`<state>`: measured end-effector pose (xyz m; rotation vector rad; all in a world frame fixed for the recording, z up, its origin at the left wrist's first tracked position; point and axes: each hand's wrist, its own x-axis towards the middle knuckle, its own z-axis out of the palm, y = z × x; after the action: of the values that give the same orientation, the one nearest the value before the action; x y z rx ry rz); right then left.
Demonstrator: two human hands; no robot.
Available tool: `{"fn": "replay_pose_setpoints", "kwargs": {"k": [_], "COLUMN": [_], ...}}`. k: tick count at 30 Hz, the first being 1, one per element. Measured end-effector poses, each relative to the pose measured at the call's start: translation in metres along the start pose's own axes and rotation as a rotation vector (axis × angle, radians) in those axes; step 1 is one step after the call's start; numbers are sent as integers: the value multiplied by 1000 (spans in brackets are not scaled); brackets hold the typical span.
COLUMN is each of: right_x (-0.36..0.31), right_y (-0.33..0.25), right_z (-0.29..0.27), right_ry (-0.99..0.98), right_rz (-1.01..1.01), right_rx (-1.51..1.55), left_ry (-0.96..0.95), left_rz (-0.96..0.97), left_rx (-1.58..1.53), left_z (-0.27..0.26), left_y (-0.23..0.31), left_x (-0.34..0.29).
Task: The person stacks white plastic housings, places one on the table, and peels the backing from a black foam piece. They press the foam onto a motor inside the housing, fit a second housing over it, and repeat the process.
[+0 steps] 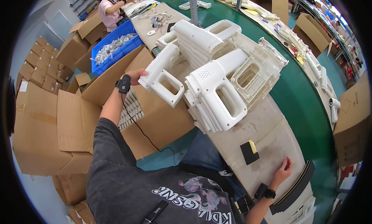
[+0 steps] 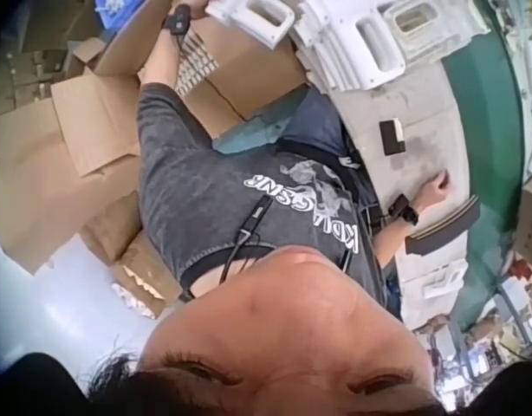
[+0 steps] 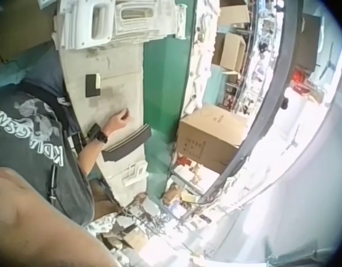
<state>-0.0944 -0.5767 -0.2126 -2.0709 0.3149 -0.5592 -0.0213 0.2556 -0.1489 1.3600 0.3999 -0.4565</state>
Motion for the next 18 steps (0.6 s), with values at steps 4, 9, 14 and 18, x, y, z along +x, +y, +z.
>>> {"fn": "replay_pose_setpoints", "kwargs": {"k": [4, 9, 14, 18], "right_x": [-1, -3, -3, -2], "right_y": [2, -6, -12, -9], "right_z": [-2, 0, 0, -2], "right_ry": [7, 16, -2, -13], "right_rz": [5, 8, 8, 14], "right_rx": [-17, -7, -37, -43], "left_ry": [10, -55, -19, -65], "left_rz": [-54, 11, 17, 22], "left_rx": [-32, -62, -69, -71], "left_z": [-3, 3, -8, -9], "left_y": [3, -2, -10, -5], "left_x": [14, 22, 33, 41]}}
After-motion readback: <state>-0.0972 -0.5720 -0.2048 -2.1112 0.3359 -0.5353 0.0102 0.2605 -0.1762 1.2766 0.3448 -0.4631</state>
